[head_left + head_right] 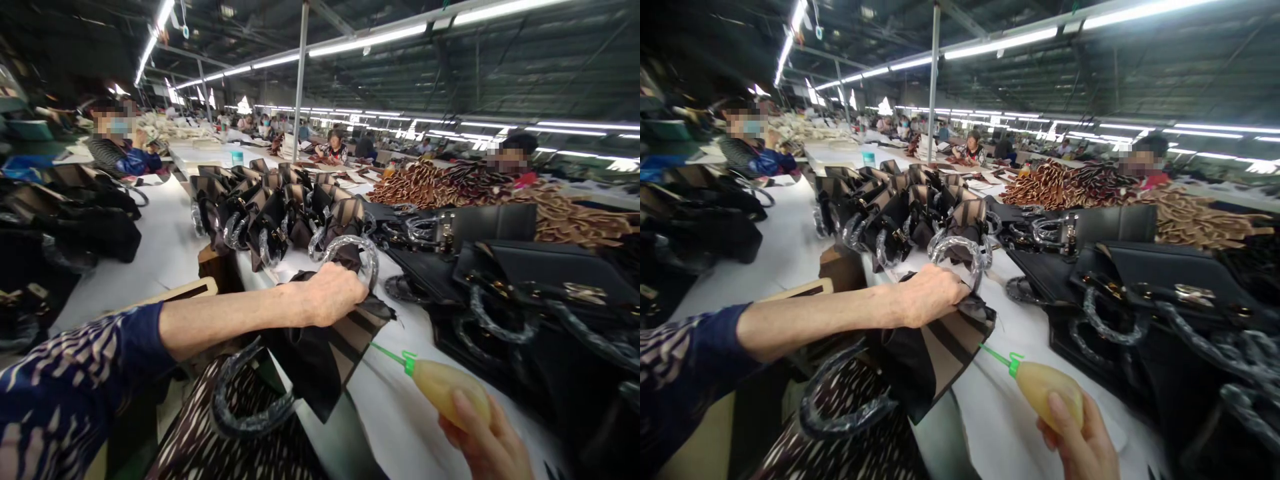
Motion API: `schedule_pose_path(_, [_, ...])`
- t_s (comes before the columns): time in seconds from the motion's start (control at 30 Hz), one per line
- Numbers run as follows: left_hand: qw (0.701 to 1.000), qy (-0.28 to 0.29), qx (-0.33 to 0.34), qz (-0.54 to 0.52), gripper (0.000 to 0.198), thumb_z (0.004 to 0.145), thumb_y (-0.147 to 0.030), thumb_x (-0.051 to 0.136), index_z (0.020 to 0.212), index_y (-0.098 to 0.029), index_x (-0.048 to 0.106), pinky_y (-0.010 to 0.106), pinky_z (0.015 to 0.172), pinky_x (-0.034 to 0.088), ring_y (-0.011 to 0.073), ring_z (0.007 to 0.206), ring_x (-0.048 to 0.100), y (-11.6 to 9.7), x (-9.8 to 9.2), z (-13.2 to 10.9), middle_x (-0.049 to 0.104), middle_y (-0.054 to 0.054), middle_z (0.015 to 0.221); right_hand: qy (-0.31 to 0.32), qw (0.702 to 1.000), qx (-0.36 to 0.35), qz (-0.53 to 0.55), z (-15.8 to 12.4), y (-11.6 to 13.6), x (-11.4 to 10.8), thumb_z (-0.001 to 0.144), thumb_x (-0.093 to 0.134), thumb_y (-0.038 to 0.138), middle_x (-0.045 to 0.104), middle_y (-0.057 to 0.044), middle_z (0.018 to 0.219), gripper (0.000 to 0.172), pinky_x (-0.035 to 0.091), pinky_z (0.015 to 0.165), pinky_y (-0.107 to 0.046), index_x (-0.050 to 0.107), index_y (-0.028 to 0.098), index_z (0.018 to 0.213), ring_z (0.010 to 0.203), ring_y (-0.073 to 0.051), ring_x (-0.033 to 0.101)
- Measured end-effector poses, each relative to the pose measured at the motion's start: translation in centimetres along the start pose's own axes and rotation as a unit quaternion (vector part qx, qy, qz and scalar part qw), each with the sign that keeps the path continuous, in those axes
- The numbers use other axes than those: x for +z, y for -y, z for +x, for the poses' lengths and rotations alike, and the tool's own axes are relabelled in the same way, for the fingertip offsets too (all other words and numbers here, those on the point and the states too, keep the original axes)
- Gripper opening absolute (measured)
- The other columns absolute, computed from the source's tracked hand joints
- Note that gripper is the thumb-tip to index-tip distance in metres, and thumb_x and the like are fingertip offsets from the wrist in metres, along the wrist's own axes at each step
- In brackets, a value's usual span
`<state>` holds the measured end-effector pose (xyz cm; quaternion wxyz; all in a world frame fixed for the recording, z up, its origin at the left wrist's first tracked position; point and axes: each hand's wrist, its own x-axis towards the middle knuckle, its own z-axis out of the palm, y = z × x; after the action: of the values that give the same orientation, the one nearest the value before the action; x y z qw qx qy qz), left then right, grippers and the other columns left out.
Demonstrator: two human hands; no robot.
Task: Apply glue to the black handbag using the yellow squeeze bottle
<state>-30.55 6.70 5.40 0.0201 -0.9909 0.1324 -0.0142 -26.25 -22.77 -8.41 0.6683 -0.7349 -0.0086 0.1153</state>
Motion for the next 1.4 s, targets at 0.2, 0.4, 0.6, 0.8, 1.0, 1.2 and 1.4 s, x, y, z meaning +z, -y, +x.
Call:
schedule_pose_path(0.2, [0.999, -0.031, -0.016, -0.024, 0.009, 0.081, -0.019, 0.053, 0.079, -0.018, 0.062, 0.030, 0.056, 0.041, 0.0235, 0.077, 0.065, 0.9, 0.3, 0.7, 0.068, 0.008, 0.085, -0.018, 0.997, -0.047, -0.060, 0.8, 0.9, 0.9, 0.074, 0.069, 0.061, 0.059, 0.001, 0.070, 0.060, 0.044, 0.060, -0.029, 0.056, 0.017, 0.114, 0.064, -0.019, 0.052])
schedule_pose_path(0.4, [0.998, -0.042, -0.027, -0.027, 0.008, 0.078, -0.018, 0.053, 0.075, -0.019, 0.060, 0.029, 0.055, 0.038, 0.0223, 0.075, 0.064, 0.8, 0.8, 0.4, 0.067, 0.006, 0.080, -0.042, 0.990, -0.076, -0.108, 0.4, 2.0, 1.8, 0.077, 0.067, 0.060, 0.060, 0.000, 0.079, 0.058, 0.047, 0.062, -0.030, 0.055, 0.020, 0.115, 0.064, -0.019, 0.055])
schedule_pose_path(0.6, [0.998, -0.037, -0.027, -0.039, 0.008, 0.077, -0.017, 0.053, 0.074, -0.019, 0.059, 0.029, 0.052, 0.034, 0.0215, 0.073, 0.065, 0.9, 1.1, 0.2, 0.068, 0.004, 0.080, -0.033, 0.989, -0.076, -0.123, 1.2, 1.4, 1.1, 0.069, 0.071, 0.064, 0.061, -0.003, 0.087, 0.070, 0.048, 0.057, -0.031, 0.053, 0.018, 0.119, 0.065, -0.021, 0.057])
schedule_pose_path(0.8, [0.997, -0.065, -0.032, -0.033, 0.007, 0.079, -0.021, 0.053, 0.074, -0.019, 0.058, 0.032, 0.061, 0.041, 0.0231, 0.075, 0.065, 0.9, 1.6, 0.1, 0.067, 0.004, 0.077, -0.029, 0.987, -0.082, -0.132, 0.9, 1.4, 0.7, 0.068, 0.073, 0.062, 0.061, -0.004, 0.094, 0.077, 0.050, 0.062, -0.030, 0.049, 0.018, 0.126, 0.070, -0.021, 0.058])
schedule_pose_path(1.0, [0.996, -0.059, -0.050, -0.047, 0.007, 0.081, -0.022, 0.054, 0.079, -0.020, 0.060, 0.030, 0.060, 0.043, 0.0229, 0.077, 0.065, 0.8, 1.7, -0.4, 0.067, 0.004, 0.081, -0.042, 0.986, -0.078, -0.139, 1.3, 1.2, 0.6, 0.064, 0.074, 0.066, 0.061, -0.006, 0.095, 0.084, 0.050, 0.062, -0.033, 0.047, 0.017, 0.127, 0.073, -0.025, 0.060])
schedule_pose_path(1.2, [0.994, -0.080, -0.043, -0.060, 0.005, 0.082, -0.021, 0.054, 0.080, -0.020, 0.059, 0.029, 0.057, 0.040, 0.0212, 0.077, 0.064, 0.7, 2.0, -0.8, 0.065, 0.003, 0.081, -0.036, 0.984, -0.083, -0.155, 2.0, 0.8, 0.6, 0.065, 0.073, 0.066, 0.061, -0.005, 0.097, 0.080, 0.047, 0.065, -0.033, 0.049, 0.019, 0.126, 0.073, -0.023, 0.059])
schedule_pose_path(1.4, [0.991, -0.108, -0.046, -0.059, 0.003, 0.079, -0.020, 0.057, 0.077, -0.020, 0.058, 0.029, 0.051, 0.034, 0.0202, 0.071, 0.062, 0.7, 2.3, -0.9, 0.064, 0.002, 0.076, -0.027, 0.985, -0.084, -0.149, 0.6, 1.2, 1.0, 0.067, 0.072, 0.063, 0.063, -0.003, 0.095, 0.075, 0.047, 0.062, -0.033, 0.050, 0.019, 0.124, 0.070, -0.023, 0.058])
